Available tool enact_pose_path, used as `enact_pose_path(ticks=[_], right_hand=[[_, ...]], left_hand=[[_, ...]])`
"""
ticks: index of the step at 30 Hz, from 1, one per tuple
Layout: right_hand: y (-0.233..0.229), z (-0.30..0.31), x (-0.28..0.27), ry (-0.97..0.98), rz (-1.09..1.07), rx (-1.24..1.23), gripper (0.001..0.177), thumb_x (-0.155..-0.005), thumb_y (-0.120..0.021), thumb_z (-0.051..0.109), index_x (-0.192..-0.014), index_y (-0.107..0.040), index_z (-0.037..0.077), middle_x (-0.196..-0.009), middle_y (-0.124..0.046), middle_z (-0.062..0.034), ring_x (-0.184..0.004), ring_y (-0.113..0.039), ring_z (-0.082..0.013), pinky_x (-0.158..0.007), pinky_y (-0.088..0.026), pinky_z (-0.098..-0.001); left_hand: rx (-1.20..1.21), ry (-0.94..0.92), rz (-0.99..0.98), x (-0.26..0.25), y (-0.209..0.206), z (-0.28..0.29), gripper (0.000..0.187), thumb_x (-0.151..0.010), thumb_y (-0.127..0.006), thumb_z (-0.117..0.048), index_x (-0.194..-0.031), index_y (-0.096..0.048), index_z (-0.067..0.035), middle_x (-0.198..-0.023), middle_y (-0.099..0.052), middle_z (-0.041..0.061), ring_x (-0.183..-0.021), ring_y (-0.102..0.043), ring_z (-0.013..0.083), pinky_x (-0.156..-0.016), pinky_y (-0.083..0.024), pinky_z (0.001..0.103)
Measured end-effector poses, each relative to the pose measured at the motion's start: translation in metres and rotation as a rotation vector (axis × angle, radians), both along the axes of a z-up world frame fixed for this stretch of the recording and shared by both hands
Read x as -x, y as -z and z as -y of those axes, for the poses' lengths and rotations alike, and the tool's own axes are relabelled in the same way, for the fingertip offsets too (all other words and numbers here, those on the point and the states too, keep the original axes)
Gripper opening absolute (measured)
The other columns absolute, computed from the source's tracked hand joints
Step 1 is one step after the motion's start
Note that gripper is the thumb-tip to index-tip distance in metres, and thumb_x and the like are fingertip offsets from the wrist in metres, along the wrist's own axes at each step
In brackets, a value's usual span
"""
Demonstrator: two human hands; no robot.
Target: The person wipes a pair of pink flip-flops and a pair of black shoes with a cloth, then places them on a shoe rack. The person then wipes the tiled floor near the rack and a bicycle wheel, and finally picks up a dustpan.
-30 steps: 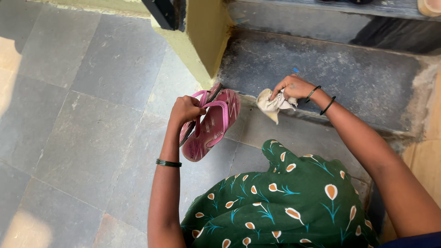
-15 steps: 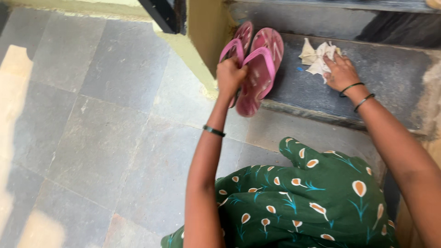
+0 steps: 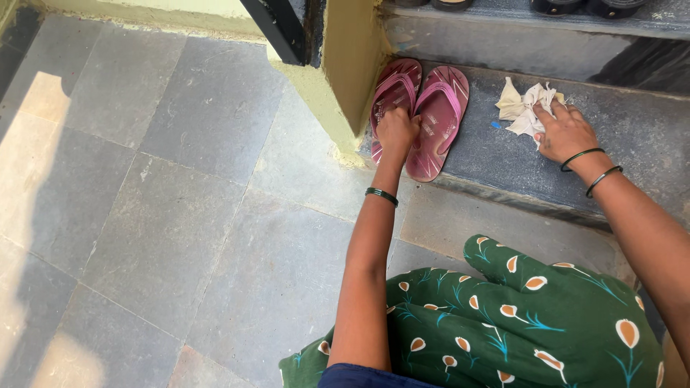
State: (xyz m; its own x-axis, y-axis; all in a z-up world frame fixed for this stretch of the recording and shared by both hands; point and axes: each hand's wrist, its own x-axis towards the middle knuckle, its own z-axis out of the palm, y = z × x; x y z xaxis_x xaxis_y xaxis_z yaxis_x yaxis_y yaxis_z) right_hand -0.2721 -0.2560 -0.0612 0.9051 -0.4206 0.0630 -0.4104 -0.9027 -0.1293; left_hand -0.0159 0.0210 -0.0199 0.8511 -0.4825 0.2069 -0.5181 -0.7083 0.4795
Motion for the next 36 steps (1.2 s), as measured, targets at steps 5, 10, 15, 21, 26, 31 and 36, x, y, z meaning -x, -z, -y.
enact_pose_path(ticks=[5, 10, 15, 21, 26, 31, 36], right_hand=[[-0.003, -0.002, 0.001, -0.055, 0.031, 0.070, 0.073, -0.089, -0.071, 0.029, -0.157, -0.047, 0.014, -0.155, -0.046, -0.0288, -0.139, -0.048, -0.0476, -0.117, -0.040, -0.0477], [-0.009, -0.001, -0.004, -0.032, -0.007, 0.049, 0.070, -0.089, -0.072, 0.028, -0.154, -0.049, 0.015, -0.154, -0.047, -0.0273, -0.138, -0.050, -0.0456, -0.111, -0.045, -0.0477], [-0.009, -0.001, 0.002, -0.027, 0.002, 0.041, 0.071, -0.087, -0.073, 0.027, -0.153, -0.050, 0.014, -0.153, -0.047, -0.0280, -0.138, -0.049, -0.0466, -0.113, -0.044, -0.0461], [0.001, 0.002, -0.002, 0.022, -0.032, -0.009, 0.075, -0.085, -0.074, 0.024, -0.153, -0.044, 0.014, -0.158, -0.038, -0.0254, -0.142, -0.040, -0.0457, -0.117, -0.034, -0.0455], [-0.009, 0.006, -0.016, 0.052, -0.082, -0.098, 0.076, -0.089, -0.068, 0.024, -0.158, -0.037, 0.012, -0.162, -0.031, -0.0274, -0.144, -0.033, -0.0532, -0.119, -0.030, -0.0545], [-0.032, -0.030, -0.023, 0.266, -0.079, -0.351, 0.077, -0.094, -0.061, 0.035, -0.160, -0.022, 0.027, -0.161, -0.011, -0.0286, -0.146, -0.011, -0.0562, -0.114, -0.009, -0.0704], [-0.024, -0.128, 0.009, -0.173, 0.093, -0.041, 0.053, -0.087, -0.056, 0.005, -0.131, -0.069, 0.031, -0.152, -0.055, -0.0062, -0.138, -0.040, -0.0301, -0.114, -0.031, -0.0490]], left_hand=[[0.044, -0.026, 0.145, -0.013, 0.016, 0.015, 0.029, -0.084, -0.074, -0.029, -0.083, -0.075, 0.000, -0.096, -0.072, 0.023, -0.079, -0.074, 0.0402, -0.072, -0.060, 0.048], [0.085, -0.077, 0.201, -0.027, 0.025, 0.006, 0.026, -0.086, -0.070, -0.025, -0.080, -0.074, 0.000, -0.092, -0.072, 0.024, -0.073, -0.073, 0.0404, -0.068, -0.060, 0.049], [0.070, -0.108, 0.219, -0.027, 0.030, 0.010, 0.030, -0.088, -0.071, -0.027, -0.079, -0.073, 0.001, -0.086, -0.072, 0.023, -0.072, -0.073, 0.0406, -0.067, -0.059, 0.049], [-0.026, -0.090, 0.053, -0.018, 0.009, 0.005, 0.047, -0.084, -0.080, -0.047, -0.083, -0.075, 0.001, -0.085, -0.073, 0.024, -0.079, -0.072, 0.0422, -0.074, -0.058, 0.050], [0.044, -0.104, 0.172, 0.012, -0.020, -0.006, 0.038, -0.085, -0.080, -0.036, -0.103, -0.073, -0.003, -0.118, -0.069, 0.016, -0.085, -0.072, 0.0410, -0.069, -0.056, 0.051], [0.204, -0.084, 0.257, 0.033, -0.045, -0.020, 0.026, -0.086, -0.076, -0.022, -0.110, -0.077, -0.013, -0.112, -0.071, 0.012, -0.086, -0.072, 0.0365, -0.070, -0.056, 0.048], [0.263, -0.065, 0.254, 0.036, -0.063, -0.028, 0.015, -0.089, -0.073, -0.018, -0.103, -0.079, -0.019, -0.113, -0.072, 0.007, -0.090, -0.072, 0.0318, -0.072, -0.056, 0.045]])
